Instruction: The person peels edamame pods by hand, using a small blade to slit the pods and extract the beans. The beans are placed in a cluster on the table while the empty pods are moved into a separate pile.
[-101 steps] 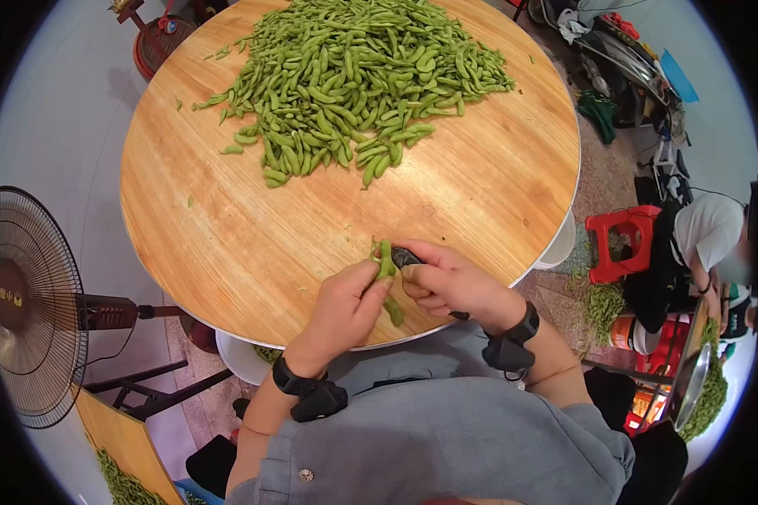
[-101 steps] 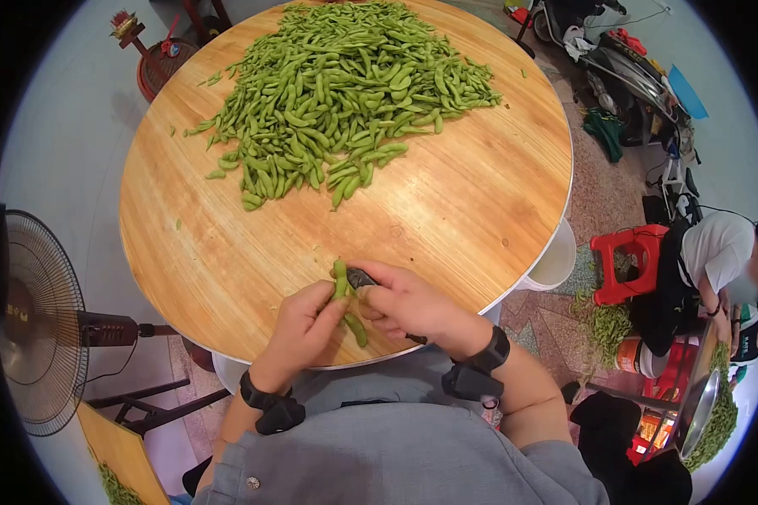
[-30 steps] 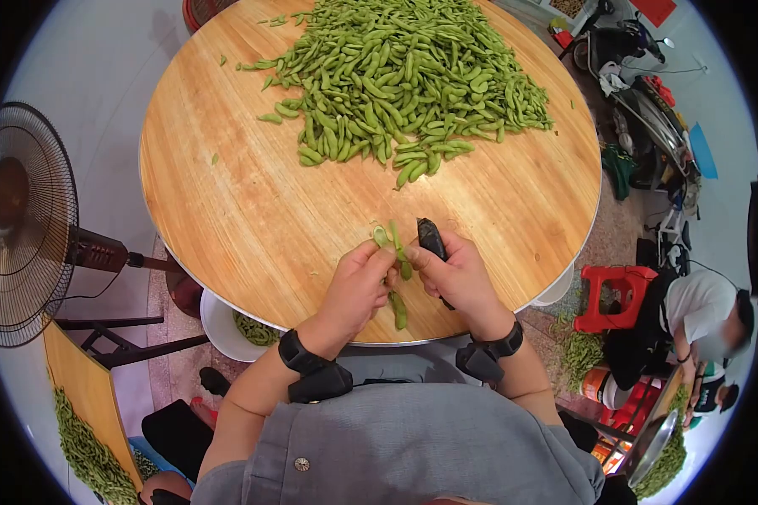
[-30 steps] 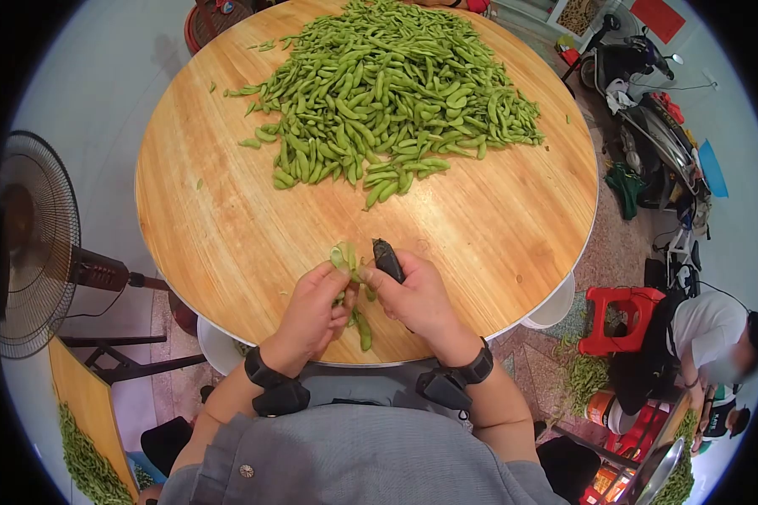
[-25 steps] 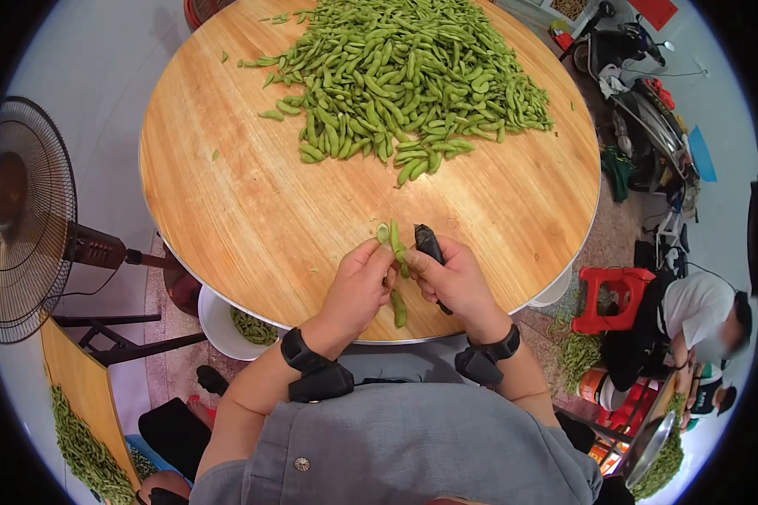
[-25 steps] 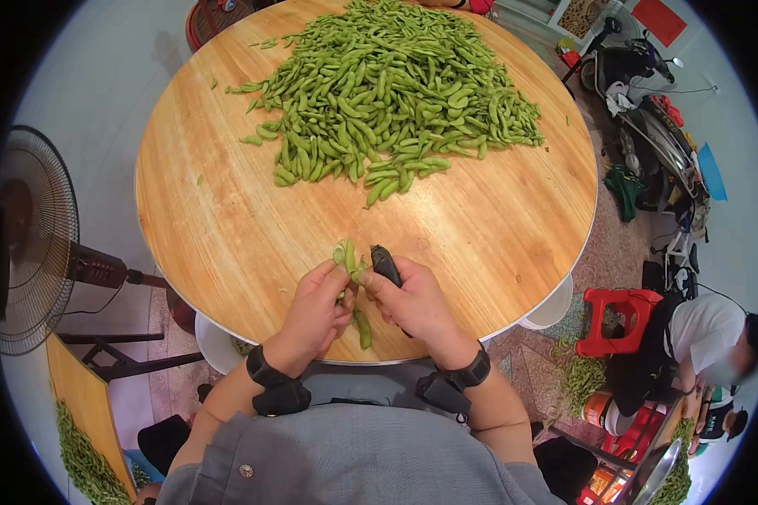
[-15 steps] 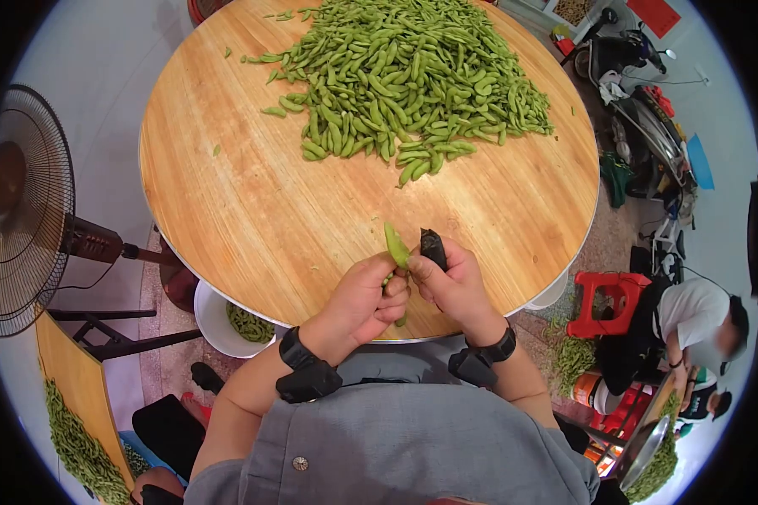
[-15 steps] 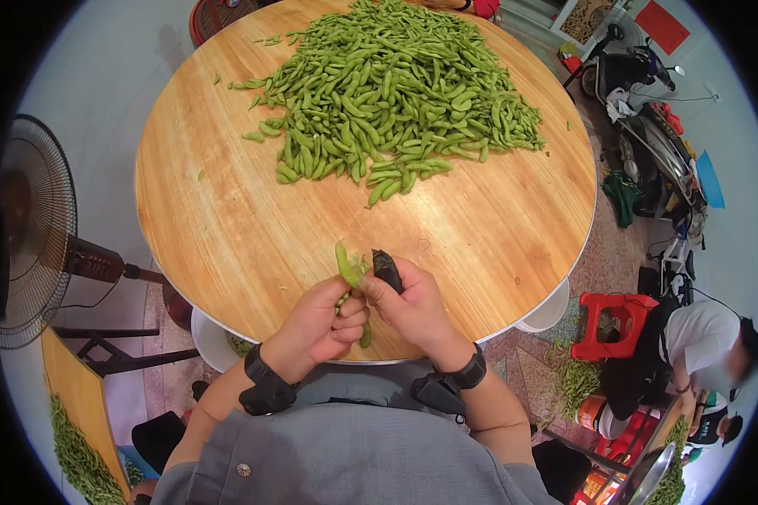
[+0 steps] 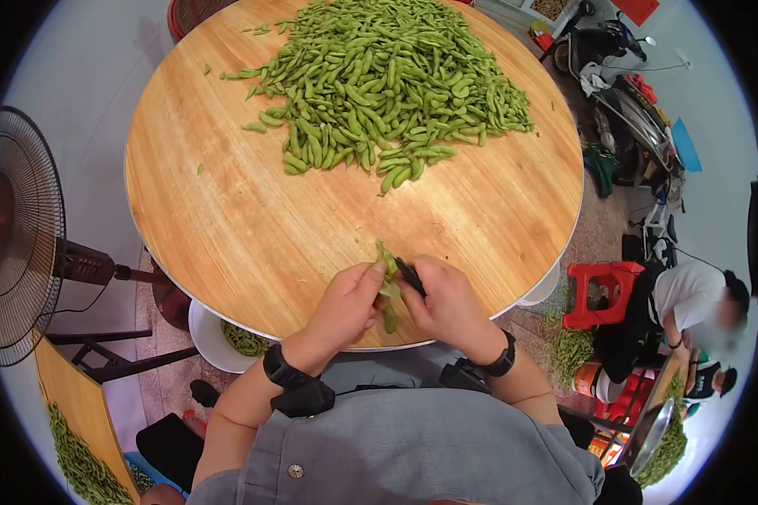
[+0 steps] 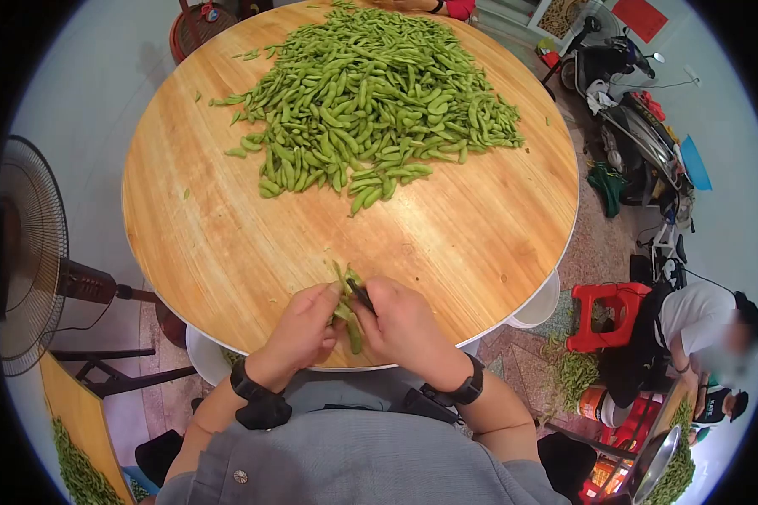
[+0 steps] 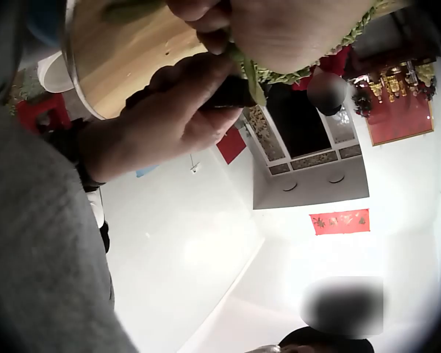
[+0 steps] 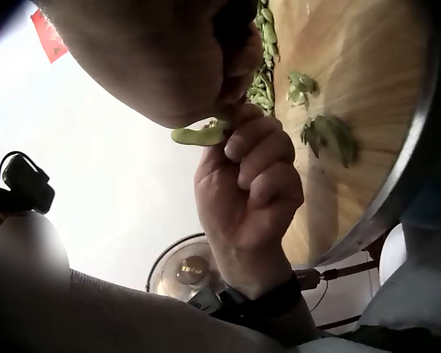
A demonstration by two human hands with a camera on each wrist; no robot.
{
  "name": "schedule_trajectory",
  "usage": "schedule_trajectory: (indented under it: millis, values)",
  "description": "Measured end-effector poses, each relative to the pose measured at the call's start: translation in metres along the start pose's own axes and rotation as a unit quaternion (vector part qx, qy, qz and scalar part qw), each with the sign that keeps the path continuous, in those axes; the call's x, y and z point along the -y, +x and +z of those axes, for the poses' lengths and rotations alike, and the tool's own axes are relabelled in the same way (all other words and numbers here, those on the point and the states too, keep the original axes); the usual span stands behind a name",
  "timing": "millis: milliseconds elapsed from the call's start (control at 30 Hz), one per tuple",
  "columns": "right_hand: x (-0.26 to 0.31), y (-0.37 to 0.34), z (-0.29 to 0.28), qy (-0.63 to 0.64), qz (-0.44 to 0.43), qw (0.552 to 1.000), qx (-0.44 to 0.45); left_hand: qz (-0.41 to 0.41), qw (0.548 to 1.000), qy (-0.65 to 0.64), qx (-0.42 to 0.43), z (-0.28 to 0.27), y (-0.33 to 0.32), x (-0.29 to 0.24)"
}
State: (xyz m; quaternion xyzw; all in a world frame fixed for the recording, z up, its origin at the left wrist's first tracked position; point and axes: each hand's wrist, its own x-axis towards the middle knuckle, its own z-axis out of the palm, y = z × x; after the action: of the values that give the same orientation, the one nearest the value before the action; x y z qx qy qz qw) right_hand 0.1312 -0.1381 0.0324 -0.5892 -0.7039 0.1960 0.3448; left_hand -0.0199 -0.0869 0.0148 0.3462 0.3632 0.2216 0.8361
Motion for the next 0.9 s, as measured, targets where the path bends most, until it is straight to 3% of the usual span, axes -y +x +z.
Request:
schedule_trajectory:
  millis: [67,200,367,500,533,567,600,700,833,900]
  values:
    - [-0.002,0.002,0.009,-0.049,0.046,0.997,-0.023,0.071,0.991,0.103,-0.045,0.0,0.005,0.008]
    - [-0.001,0.006,0.021,-0.058,0.029,0.995,-0.08,0.114,0.98,0.138,-0.083,-0.005,0.013,0.013]
    - [0.002,0.011,0.03,-0.097,0.063,0.989,-0.094,0.245,0.92,0.235,-0.194,-0.002,0.022,0.017]
    - [-0.009,0.013,0.022,-0.064,0.022,0.994,-0.083,0.19,0.959,0.131,-0.164,-0.006,0.017,0.012]
    - [-0.014,0.013,0.016,0.02,0.067,0.996,-0.048,0.095,0.992,-0.027,-0.08,-0.01,0.013,0.005]
    - [-0.017,0.013,0.012,0.103,0.111,0.988,-0.011,-0.004,0.983,-0.185,0.006,-0.012,0.011,-0.001]
    - [-0.018,0.013,0.01,0.189,0.13,0.973,-0.012,-0.005,0.983,-0.186,0.005,-0.01,0.01,-0.004]
    - [-0.019,0.012,0.002,0.251,0.17,0.953,-0.007,-0.028,0.983,-0.179,0.02,-0.008,0.01,-0.006]
    - [-0.021,0.015,-0.012,0.281,0.194,0.939,-0.036,0.013,0.981,-0.187,-0.041,-0.018,0.008,-0.01]
    - [-0.029,0.022,-0.019,0.109,0.046,0.993,0.007,0.025,0.977,-0.205,-0.058,-0.023,0.007,-0.011]
